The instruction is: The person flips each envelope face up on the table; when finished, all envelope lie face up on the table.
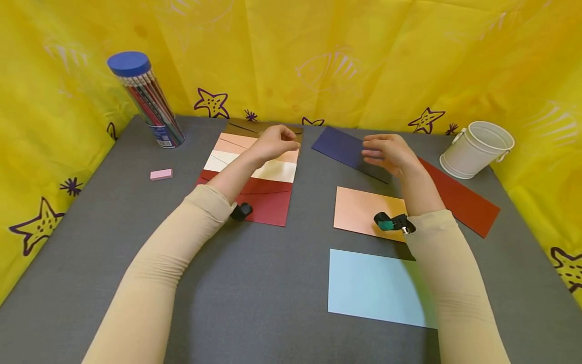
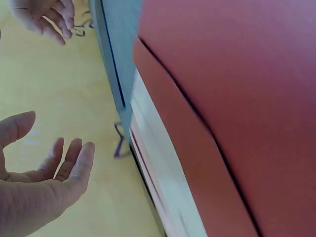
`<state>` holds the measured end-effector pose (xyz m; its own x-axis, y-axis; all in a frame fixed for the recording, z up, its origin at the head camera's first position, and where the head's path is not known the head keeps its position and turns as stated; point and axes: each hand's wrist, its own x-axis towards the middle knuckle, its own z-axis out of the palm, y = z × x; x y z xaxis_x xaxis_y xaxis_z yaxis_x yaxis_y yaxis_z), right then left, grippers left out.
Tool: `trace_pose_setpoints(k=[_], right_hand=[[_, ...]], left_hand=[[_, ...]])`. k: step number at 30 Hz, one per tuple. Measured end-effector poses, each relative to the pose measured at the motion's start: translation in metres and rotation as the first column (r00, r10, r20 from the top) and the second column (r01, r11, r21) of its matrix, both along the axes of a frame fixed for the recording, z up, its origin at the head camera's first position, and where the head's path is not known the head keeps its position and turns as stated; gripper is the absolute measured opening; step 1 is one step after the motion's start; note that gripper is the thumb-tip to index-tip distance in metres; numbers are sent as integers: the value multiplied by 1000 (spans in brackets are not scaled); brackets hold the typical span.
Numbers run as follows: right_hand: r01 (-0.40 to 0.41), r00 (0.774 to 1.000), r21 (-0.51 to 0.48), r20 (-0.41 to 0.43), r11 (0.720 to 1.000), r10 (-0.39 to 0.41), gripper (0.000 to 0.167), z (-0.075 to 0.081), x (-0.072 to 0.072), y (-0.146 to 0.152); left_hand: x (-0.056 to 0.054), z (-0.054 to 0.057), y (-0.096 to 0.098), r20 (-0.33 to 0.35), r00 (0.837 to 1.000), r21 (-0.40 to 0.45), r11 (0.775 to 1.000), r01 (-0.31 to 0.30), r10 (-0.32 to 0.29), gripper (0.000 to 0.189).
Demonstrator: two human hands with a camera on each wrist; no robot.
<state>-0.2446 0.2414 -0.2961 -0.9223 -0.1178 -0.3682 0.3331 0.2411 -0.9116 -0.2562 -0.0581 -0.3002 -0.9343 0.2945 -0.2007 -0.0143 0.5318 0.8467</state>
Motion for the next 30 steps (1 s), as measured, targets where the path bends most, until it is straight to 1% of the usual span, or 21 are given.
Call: trace_pose_setpoints(k=[3,5,7,11,15,17,20,22,24,27,30], right_hand=[[59,998,-5,30,998,-58,58,0,-4,15],[94,994,-2,50,996,-93,60,-2,-6,23],[109,992,26,59,994,-111,62,-5,-7,31],[118,992,141,29,983,-123,64,-13,-10,41],[138,990,281,-11,950,-140,62,-21,-12,47],[152,987,322,0,935,-160,66,-23,-13,49],[162,981,366,40,916,-189,74,-23,-14,53],[157,977,378,72,912,-198,79,-22,-14,55],[154,975,380,92,912,-203,80,-21,-14,57],[157,973,365,100,917,-207,80,-21,-15,59],[161,973,353,100,921,-208,80,-22,-16,60]], left_hand=[[-5,-5,17,16,1000,53,999,4,-5,45],[-9,-9,28,32,1000,81,997,-4,2,46],[-13,-12,38,52,999,108,994,-16,10,48],[-18,-15,53,109,994,155,987,-37,20,55],[-25,-17,63,177,984,182,981,-65,32,66],[-29,-17,66,215,976,190,978,-89,47,70],[-35,-20,72,253,965,202,971,-129,76,72],[-39,-22,75,276,957,200,968,-153,94,71],[-42,-25,78,285,952,196,966,-168,108,69],[-45,-28,81,293,950,188,967,-173,113,69],[-46,-30,81,296,949,196,965,-172,109,68]])
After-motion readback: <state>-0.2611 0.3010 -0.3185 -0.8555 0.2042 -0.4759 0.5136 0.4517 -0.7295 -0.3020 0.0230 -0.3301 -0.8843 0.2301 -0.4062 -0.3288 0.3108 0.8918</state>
